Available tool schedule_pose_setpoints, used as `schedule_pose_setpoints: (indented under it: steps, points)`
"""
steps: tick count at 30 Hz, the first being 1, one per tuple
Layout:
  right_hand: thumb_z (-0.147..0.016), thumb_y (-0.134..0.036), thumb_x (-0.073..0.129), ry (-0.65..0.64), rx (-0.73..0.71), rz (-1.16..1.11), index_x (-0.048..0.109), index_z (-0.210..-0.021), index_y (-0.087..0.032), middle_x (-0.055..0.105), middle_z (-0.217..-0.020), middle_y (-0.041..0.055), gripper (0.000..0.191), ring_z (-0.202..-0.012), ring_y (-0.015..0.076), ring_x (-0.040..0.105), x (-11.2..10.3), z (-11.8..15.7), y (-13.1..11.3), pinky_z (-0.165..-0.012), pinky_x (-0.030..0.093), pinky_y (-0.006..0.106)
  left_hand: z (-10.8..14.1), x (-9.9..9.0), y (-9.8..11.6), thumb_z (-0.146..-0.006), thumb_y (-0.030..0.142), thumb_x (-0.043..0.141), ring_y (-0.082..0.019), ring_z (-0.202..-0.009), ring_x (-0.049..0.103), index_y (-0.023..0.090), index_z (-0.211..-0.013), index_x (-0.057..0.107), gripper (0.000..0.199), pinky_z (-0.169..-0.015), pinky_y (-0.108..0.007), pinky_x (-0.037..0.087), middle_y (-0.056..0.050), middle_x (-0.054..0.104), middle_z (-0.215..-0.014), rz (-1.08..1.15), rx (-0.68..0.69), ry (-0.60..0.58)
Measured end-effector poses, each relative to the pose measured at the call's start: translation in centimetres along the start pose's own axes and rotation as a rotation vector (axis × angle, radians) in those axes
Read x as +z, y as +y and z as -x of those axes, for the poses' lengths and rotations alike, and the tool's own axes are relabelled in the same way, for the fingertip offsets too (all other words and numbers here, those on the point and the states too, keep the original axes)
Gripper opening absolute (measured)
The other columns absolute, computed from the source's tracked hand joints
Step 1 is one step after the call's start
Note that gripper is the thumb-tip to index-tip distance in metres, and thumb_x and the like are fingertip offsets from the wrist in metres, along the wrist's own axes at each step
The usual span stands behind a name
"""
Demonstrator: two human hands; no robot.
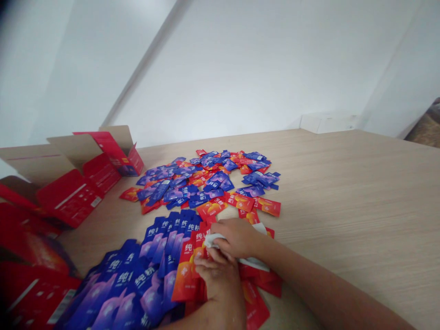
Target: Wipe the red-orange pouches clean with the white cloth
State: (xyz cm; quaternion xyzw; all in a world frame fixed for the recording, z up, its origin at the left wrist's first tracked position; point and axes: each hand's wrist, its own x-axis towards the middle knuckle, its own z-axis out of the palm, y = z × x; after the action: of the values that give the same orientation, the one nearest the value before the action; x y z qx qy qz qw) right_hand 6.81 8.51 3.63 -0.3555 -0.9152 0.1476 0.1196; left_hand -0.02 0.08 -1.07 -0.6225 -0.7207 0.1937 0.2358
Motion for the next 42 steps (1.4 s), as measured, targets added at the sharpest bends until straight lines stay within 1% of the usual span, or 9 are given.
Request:
schedule_pose_setpoints:
  steps: [6,11,15,23,28,31,34,37,42]
  points:
    - [-0.089,-0.03,0.047,0.029,0.181,0.116,0.057,-0.101,-0.021,0.063,-0.095,0.0055,0.019,-0.086,0.0203,0.057,0.4,-0.4,1.4,-0.068,0.035,0.027,0.1,-0.2,-0.1,-0.082,0.001,0.042,-0.04,-0.102,0.059,0.028,-0.119,0.061,0.05,-0.08,-0.059,0.048,-0.016,0.059,-0.125,0.021,0.024,0.002]
    - [-0.089,-0.031,0.046,0.094,0.089,0.05,0.057,-0.105,-0.019,0.063,-0.1,0.0063,0.022,-0.092,0.0205,0.056,-0.2,-0.2,1.0,-0.074,0.036,0.028,0.0,-0.3,0.0,-0.082,0.001,0.041,-0.041,-0.103,0.058,0.028,-0.12,0.061,0.051,-0.081,-0.057,0.048,-0.015,0.058,-0.126,0.029,0.013,-0.005]
    - [-0.09,-0.032,0.046,0.016,-0.006,-0.003,0.059,-0.099,-0.02,0.063,-0.094,0.0047,0.02,-0.086,0.0187,0.056,0.0,0.0,0.2,-0.073,0.036,0.027,0.0,-0.1,0.0,-0.082,0.002,0.042,-0.041,-0.102,0.059,0.024,-0.124,0.058,0.05,-0.08,-0.057,0.049,-0.017,0.058,-0.125,0.009,0.006,-0.014]
    - [-0.089,-0.032,0.045,0.043,0.167,0.096,0.056,-0.1,-0.021,0.063,-0.096,0.0059,0.019,-0.086,0.0205,0.057,0.4,-0.3,1.5,-0.069,0.036,0.028,0.3,-0.7,-0.6,-0.08,0.001,0.044,-0.04,-0.101,0.06,0.029,-0.118,0.062,0.05,-0.08,-0.056,0.049,-0.014,0.06,-0.123,0.006,0.012,0.013]
    - [-0.087,-0.03,0.047,0.124,0.071,-0.001,0.058,-0.105,-0.019,0.063,-0.101,0.0065,0.023,-0.093,0.02,0.055,-0.5,-0.1,1.3,-0.078,0.037,0.029,0.2,-0.7,-0.5,-0.081,0.002,0.042,-0.04,-0.101,0.06,0.029,-0.118,0.062,0.05,-0.079,-0.057,0.049,-0.014,0.06,-0.124,0.019,0.016,0.008]
    - [-0.087,-0.033,0.049,0.067,0.019,-0.017,0.059,-0.102,-0.02,0.064,-0.097,0.0052,0.022,-0.089,0.0192,0.056,-0.3,-0.1,1.1,-0.075,0.037,0.028,0.1,-0.7,-0.4,-0.082,0.002,0.041,-0.04,-0.101,0.06,0.029,-0.119,0.061,0.05,-0.079,-0.056,0.049,-0.015,0.059,-0.125,0.019,0.024,-0.008]
    - [-0.088,-0.032,0.047,0.005,0.083,0.046,0.059,-0.098,-0.02,0.065,-0.095,0.0052,0.02,-0.085,0.0193,0.057,0.2,-0.2,1.4,-0.07,0.037,0.027,0.1,-0.8,-0.6,-0.082,0.002,0.041,-0.04,-0.101,0.06,0.028,-0.12,0.061,0.05,-0.079,-0.056,0.05,-0.016,0.059,-0.125,0.031,0.035,-0.013]
    - [-0.089,-0.032,0.045,0.018,0.156,0.103,0.058,-0.099,-0.02,0.064,-0.096,0.0062,0.021,-0.084,0.0202,0.058,0.1,-0.4,1.8,-0.068,0.036,0.028,0.1,-0.8,-0.6,-0.082,0.001,0.041,-0.039,-0.102,0.06,0.027,-0.119,0.062,0.05,-0.08,-0.056,0.05,-0.015,0.059,-0.125,0.04,0.032,-0.021]
    - [-0.087,-0.031,0.048,0.106,0.109,0.024,0.058,-0.102,-0.019,0.064,-0.097,0.0061,0.022,-0.088,0.0195,0.057,-0.7,-0.2,1.5,-0.074,0.037,0.028,0.1,-0.7,-0.6,-0.082,-0.001,0.041,-0.039,-0.102,0.06,0.024,-0.12,0.061,0.049,-0.08,-0.057,0.049,-0.017,0.058,-0.125,0.026,0.039,-0.012]
